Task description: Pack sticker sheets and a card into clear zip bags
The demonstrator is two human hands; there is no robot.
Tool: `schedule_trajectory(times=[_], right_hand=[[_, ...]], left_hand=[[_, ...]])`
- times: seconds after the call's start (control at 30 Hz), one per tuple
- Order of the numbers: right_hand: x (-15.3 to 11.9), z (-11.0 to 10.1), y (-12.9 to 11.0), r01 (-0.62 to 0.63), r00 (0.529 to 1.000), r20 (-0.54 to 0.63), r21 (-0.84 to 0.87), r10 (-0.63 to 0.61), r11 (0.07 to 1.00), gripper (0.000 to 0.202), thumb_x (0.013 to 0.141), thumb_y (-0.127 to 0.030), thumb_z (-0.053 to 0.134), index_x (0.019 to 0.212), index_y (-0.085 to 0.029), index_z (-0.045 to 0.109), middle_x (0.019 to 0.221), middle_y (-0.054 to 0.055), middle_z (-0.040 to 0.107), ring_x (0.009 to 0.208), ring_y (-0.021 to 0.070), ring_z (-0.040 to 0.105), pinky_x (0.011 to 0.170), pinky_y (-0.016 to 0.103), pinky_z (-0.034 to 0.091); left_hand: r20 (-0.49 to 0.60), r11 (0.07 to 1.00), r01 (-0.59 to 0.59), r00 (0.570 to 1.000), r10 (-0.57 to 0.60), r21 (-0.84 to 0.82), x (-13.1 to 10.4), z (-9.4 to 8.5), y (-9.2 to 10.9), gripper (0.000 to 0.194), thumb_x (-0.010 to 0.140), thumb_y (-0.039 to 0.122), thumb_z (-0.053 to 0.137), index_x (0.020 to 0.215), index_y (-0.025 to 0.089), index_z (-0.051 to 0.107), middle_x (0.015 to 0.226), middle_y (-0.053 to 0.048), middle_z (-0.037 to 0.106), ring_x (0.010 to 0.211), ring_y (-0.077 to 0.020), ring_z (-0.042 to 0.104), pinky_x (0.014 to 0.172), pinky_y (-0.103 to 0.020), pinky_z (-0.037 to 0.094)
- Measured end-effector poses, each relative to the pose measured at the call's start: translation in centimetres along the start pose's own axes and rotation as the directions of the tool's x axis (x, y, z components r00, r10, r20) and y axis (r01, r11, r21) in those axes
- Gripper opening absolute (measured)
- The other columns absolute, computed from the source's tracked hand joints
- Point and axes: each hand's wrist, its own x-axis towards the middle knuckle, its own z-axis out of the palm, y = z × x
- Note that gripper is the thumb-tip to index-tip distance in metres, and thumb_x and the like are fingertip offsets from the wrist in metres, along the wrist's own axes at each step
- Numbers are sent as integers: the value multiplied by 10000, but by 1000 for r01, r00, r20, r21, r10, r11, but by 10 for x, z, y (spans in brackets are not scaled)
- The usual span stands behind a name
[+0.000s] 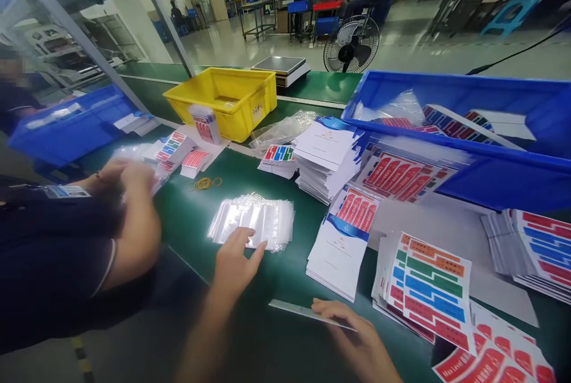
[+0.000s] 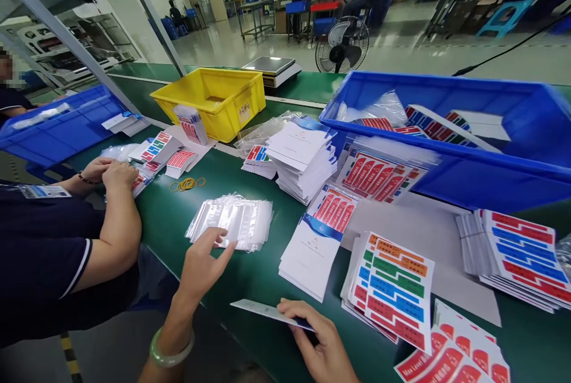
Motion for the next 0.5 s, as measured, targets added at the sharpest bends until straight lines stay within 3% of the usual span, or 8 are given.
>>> schedule_trajectory(times=[0.1,0.2,0.37,0.5], right_hand=[[0,-1,6,-15,1000,1,-54,15,998,248,921,-382,539,1093,-288,690,1123,58,707,1052,280,661,911,391,563],[0,3,11,-28,1000,-5,-63,27,998,258,944,-371,502,1102,-308,695,1106,45,715,1035,267,671,912,394,566],[-6,6,17,107,992,-66,36,-105,994,223,941,-306,508,1075,-292,686,1117,50,710,1082,275,646,946,427,545],[-8,7,12,44,996,-82,21,-42,999,230,959,-279,480,1087,-290,671,1142,40,700,1102,251,636,983,414,517]], left_hand=[[112,982,11,993,-32,188,5,27,-13,268,861,377,529,1059,197,541,1027,-64,616,799,-185,618,574,-269,438],[162,980,0,986,-33,199,3,43,-14,221,864,331,504,1034,197,548,1003,-66,611,840,-206,615,560,-264,409],[198,984,25,978,-60,176,1,43,-18,206,901,188,368,924,195,572,917,-46,632,715,-158,609,570,-259,377],[180,992,50,981,-72,120,3,37,-21,233,899,219,383,762,187,568,769,-34,606,636,-153,562,581,-271,368]])
